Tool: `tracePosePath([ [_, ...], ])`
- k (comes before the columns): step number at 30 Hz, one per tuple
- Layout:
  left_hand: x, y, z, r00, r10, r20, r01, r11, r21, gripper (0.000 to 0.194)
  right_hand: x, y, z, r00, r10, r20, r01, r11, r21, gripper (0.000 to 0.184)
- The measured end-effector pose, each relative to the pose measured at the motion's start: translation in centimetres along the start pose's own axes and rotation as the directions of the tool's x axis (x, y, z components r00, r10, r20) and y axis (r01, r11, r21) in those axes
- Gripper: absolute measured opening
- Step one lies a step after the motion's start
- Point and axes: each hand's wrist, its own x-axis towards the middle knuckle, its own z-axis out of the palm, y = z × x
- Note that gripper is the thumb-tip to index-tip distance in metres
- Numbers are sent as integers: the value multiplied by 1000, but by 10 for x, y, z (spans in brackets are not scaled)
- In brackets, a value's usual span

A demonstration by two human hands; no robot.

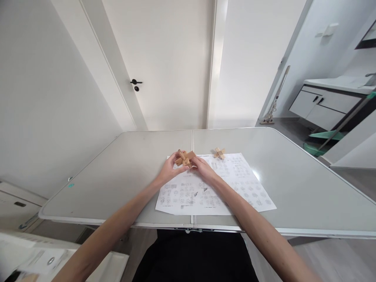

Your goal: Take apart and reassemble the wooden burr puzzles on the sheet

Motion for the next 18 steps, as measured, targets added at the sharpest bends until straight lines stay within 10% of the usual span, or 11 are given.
tracePosePath([
  [9,-1,-6,5,996,63,-55,-50,975,218,76,-2,-9,-10,950,-281,-139,175,843,-508,42],
  [18,0,-18,5,997,38,-62,-19,959,284,81,-2,-1,-10,970,-221,-104,84,702,-707,41],
])
